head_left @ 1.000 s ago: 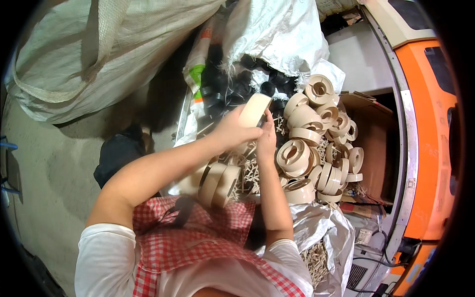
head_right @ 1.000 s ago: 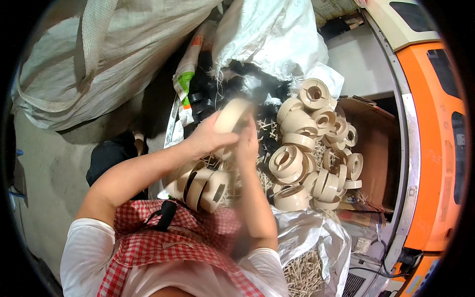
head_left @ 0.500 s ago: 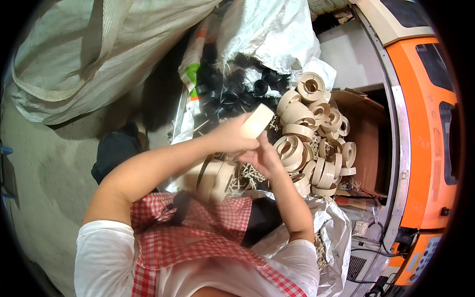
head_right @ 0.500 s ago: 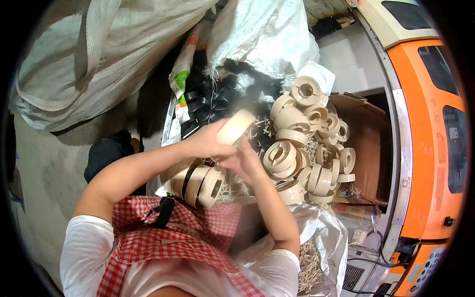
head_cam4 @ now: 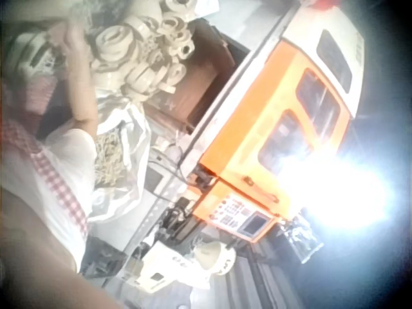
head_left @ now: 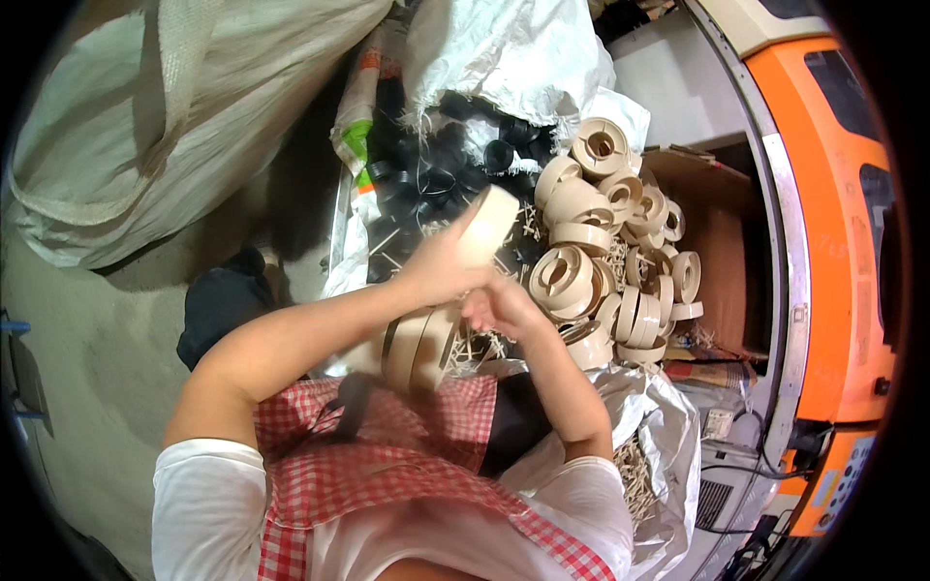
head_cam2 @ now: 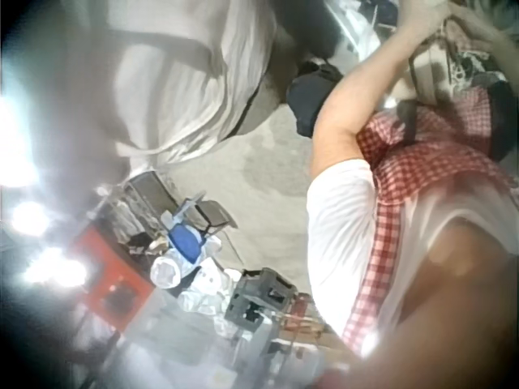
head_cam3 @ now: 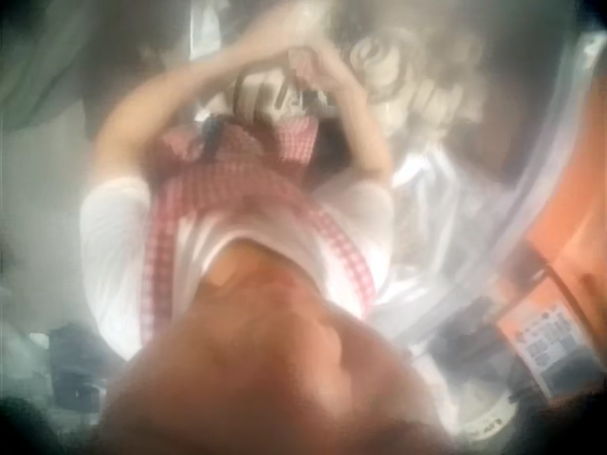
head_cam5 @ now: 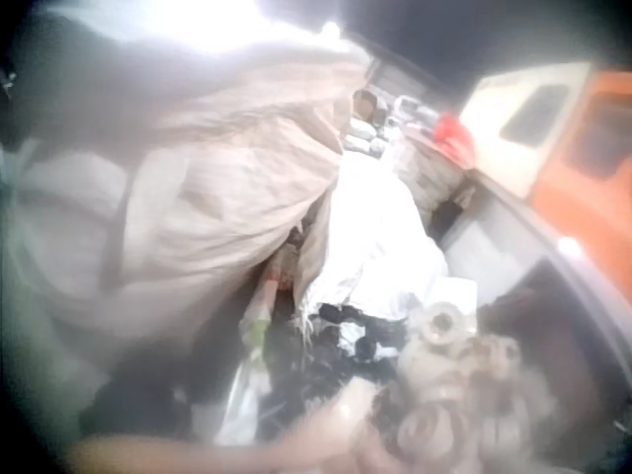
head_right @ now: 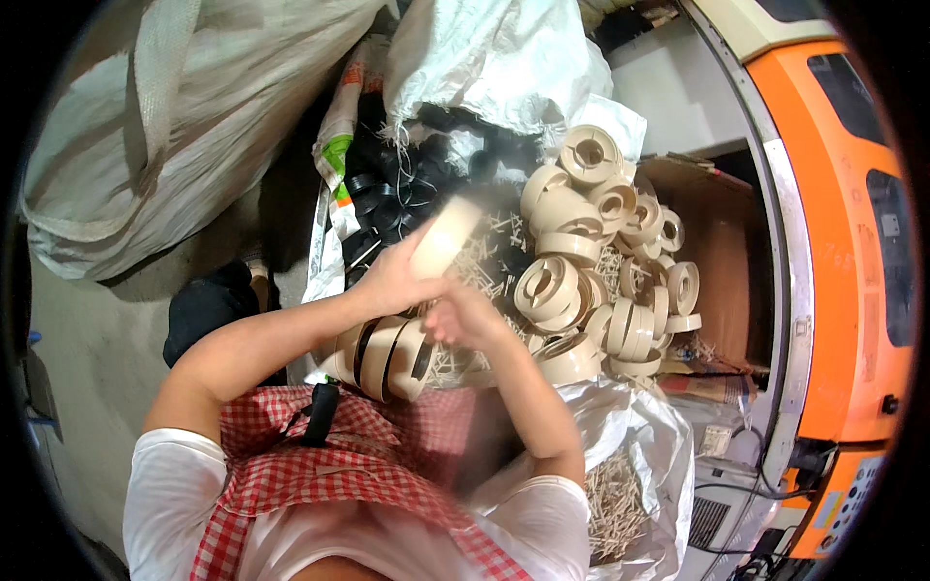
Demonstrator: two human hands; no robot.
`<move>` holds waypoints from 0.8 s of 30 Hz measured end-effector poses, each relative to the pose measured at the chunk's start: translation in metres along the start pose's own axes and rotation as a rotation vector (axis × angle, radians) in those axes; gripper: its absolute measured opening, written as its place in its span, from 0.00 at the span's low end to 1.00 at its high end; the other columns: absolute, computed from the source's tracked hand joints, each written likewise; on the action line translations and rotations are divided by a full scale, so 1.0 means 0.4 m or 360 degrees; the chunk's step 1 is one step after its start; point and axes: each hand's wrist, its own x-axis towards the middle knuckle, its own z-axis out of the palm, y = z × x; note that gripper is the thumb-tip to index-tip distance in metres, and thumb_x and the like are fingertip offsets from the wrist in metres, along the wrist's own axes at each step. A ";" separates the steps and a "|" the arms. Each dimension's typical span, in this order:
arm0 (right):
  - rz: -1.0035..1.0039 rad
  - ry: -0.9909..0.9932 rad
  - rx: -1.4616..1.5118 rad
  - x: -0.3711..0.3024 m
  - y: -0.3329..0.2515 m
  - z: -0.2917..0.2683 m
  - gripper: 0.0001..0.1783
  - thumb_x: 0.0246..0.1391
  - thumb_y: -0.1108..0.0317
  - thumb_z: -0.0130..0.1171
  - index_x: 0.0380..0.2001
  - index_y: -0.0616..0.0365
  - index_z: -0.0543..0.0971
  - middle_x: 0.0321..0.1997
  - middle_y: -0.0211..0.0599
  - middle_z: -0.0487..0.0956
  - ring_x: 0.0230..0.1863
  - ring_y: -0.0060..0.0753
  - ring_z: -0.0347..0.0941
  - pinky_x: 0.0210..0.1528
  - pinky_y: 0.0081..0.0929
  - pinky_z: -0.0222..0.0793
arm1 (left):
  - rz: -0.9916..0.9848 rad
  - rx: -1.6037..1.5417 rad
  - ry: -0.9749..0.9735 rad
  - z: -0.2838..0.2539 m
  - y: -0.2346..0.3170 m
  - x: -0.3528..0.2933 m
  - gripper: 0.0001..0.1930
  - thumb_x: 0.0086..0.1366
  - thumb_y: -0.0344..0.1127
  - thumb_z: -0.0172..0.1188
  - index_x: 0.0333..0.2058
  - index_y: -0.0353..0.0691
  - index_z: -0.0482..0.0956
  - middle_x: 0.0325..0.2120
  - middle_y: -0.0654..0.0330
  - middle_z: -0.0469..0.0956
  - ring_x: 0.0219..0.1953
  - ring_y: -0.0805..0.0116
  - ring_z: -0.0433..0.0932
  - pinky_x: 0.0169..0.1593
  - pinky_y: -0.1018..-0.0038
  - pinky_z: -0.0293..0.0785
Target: The person picks up plastic industrial parts from a bin and places them into a large white bag.
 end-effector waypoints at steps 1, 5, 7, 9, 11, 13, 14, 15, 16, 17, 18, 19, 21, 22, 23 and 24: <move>0.0418 -0.0140 -0.0150 -0.020 -0.022 0.006 0.26 0.46 0.65 0.63 0.47 0.68 0.70 0.38 0.46 0.77 0.42 0.41 0.75 0.43 0.31 0.71 | -0.0052 -0.0121 0.0055 0.002 -0.010 0.000 0.40 0.51 0.34 0.66 0.62 0.39 0.57 0.44 0.57 0.74 0.41 0.73 0.75 0.44 0.76 0.73; -0.0609 0.1989 -0.0900 0.001 0.149 -0.198 0.33 0.37 0.69 0.69 0.47 0.72 0.69 0.45 0.56 0.74 0.45 0.50 0.71 0.49 0.35 0.67 | -0.0248 -0.0768 -0.0156 0.045 -0.070 -0.011 0.34 0.56 0.29 0.62 0.60 0.37 0.59 0.50 0.57 0.71 0.51 0.70 0.71 0.53 0.75 0.69; -0.0130 0.1984 0.0239 0.014 0.373 -0.359 0.34 0.39 0.66 0.71 0.49 0.70 0.69 0.45 0.48 0.74 0.42 0.46 0.73 0.44 0.33 0.70 | -0.0209 -0.0510 -0.0312 0.116 -0.111 -0.036 0.26 0.52 0.40 0.63 0.47 0.32 0.70 0.39 0.50 0.76 0.40 0.63 0.75 0.43 0.68 0.70; 0.0311 0.1414 0.0917 0.018 0.398 -0.327 0.26 0.46 0.68 0.66 0.49 0.66 0.70 0.45 0.41 0.76 0.43 0.36 0.74 0.42 0.30 0.71 | -0.0359 -0.0357 -0.0787 0.075 -0.068 -0.090 0.28 0.54 0.48 0.61 0.49 0.35 0.70 0.43 0.45 0.74 0.44 0.55 0.74 0.47 0.65 0.69; -0.0051 0.1474 0.0713 0.021 0.421 -0.283 0.18 0.51 0.70 0.61 0.45 0.62 0.72 0.39 0.35 0.77 0.36 0.29 0.74 0.36 0.26 0.71 | -0.0335 0.0409 -0.0811 0.125 -0.137 -0.139 0.34 0.54 0.55 0.61 0.54 0.39 0.68 0.45 0.44 0.74 0.48 0.49 0.73 0.51 0.62 0.67; -0.0255 0.1358 0.0550 0.004 0.252 -0.126 0.13 0.53 0.70 0.58 0.42 0.62 0.72 0.35 0.32 0.76 0.33 0.24 0.73 0.34 0.23 0.70 | -0.0161 0.0538 -0.0812 0.113 -0.171 -0.162 0.35 0.54 0.56 0.61 0.55 0.39 0.67 0.46 0.43 0.73 0.50 0.48 0.72 0.53 0.60 0.66; -0.0397 0.1279 0.0436 -0.004 0.227 -0.086 0.12 0.54 0.71 0.57 0.41 0.62 0.72 0.35 0.32 0.76 0.33 0.22 0.72 0.34 0.23 0.70 | -0.0335 0.0643 -0.0906 0.105 -0.146 -0.156 0.36 0.54 0.56 0.61 0.55 0.37 0.67 0.46 0.43 0.73 0.50 0.48 0.72 0.54 0.59 0.66; -0.0437 0.1143 0.0445 -0.013 0.187 -0.040 0.12 0.54 0.70 0.57 0.41 0.62 0.72 0.35 0.31 0.76 0.34 0.21 0.71 0.36 0.22 0.69 | -0.0507 0.0741 -0.0994 0.102 -0.133 -0.144 0.36 0.54 0.55 0.60 0.55 0.35 0.67 0.47 0.42 0.72 0.50 0.49 0.72 0.54 0.58 0.65; -0.0483 0.1004 0.0455 -0.019 0.145 0.007 0.12 0.54 0.70 0.58 0.41 0.61 0.72 0.36 0.29 0.75 0.35 0.21 0.70 0.37 0.21 0.68 | -0.0519 0.0741 -0.0991 0.109 -0.159 -0.128 0.36 0.54 0.55 0.60 0.55 0.35 0.67 0.47 0.42 0.72 0.50 0.49 0.72 0.54 0.58 0.65; -0.0554 0.0848 0.0334 -0.026 0.104 0.046 0.11 0.54 0.70 0.58 0.39 0.61 0.73 0.35 0.30 0.76 0.35 0.22 0.71 0.38 0.22 0.68 | -0.0230 0.0532 -0.0443 0.121 -0.206 -0.104 0.34 0.55 0.51 0.61 0.55 0.33 0.66 0.46 0.45 0.74 0.48 0.53 0.73 0.52 0.60 0.68; -0.0623 0.0690 0.0221 -0.033 0.069 0.076 0.10 0.53 0.71 0.58 0.38 0.61 0.73 0.34 0.31 0.76 0.35 0.24 0.71 0.38 0.23 0.68 | -0.0199 0.0110 -0.0183 0.104 -0.190 -0.071 0.32 0.56 0.48 0.61 0.54 0.32 0.67 0.45 0.48 0.74 0.46 0.58 0.74 0.50 0.63 0.69; -0.0920 0.0525 -0.0334 -0.030 0.038 0.092 0.09 0.53 0.71 0.58 0.36 0.61 0.74 0.34 0.33 0.76 0.35 0.26 0.72 0.38 0.25 0.68 | -0.0104 -0.0306 0.0058 0.084 -0.172 -0.040 0.30 0.56 0.44 0.62 0.53 0.31 0.67 0.43 0.51 0.75 0.44 0.63 0.75 0.47 0.66 0.71; -0.1096 0.0110 -0.1014 -0.011 -0.036 0.118 0.08 0.52 0.69 0.59 0.32 0.62 0.75 0.34 0.39 0.76 0.34 0.34 0.73 0.39 0.29 0.69 | -0.0365 -0.1044 0.0187 0.004 -0.058 0.012 0.25 0.57 0.37 0.61 0.51 0.31 0.68 0.40 0.57 0.76 0.41 0.71 0.75 0.43 0.74 0.73; -0.1102 0.0092 -0.1008 0.013 -0.059 0.118 0.08 0.52 0.69 0.59 0.32 0.62 0.75 0.34 0.39 0.76 0.34 0.34 0.73 0.39 0.29 0.69 | -0.0458 -0.1154 0.0354 -0.019 -0.044 0.024 0.23 0.57 0.35 0.61 0.50 0.32 0.69 0.39 0.59 0.75 0.40 0.74 0.74 0.41 0.77 0.73; -0.0940 0.0275 -0.0233 0.043 -0.079 0.119 0.07 0.52 0.70 0.58 0.32 0.62 0.76 0.34 0.40 0.76 0.34 0.37 0.73 0.40 0.30 0.69 | -0.0321 -0.1010 0.0415 -0.040 -0.052 0.035 0.23 0.56 0.36 0.63 0.47 0.32 0.70 0.39 0.58 0.75 0.39 0.73 0.75 0.41 0.77 0.73; -0.0741 0.0439 0.0149 0.094 -0.096 0.128 0.07 0.52 0.70 0.56 0.33 0.62 0.76 0.35 0.43 0.76 0.36 0.41 0.72 0.43 0.32 0.68 | -0.0336 -0.0898 0.0577 -0.059 -0.033 0.044 0.22 0.55 0.36 0.64 0.46 0.32 0.71 0.37 0.57 0.76 0.37 0.73 0.75 0.40 0.77 0.73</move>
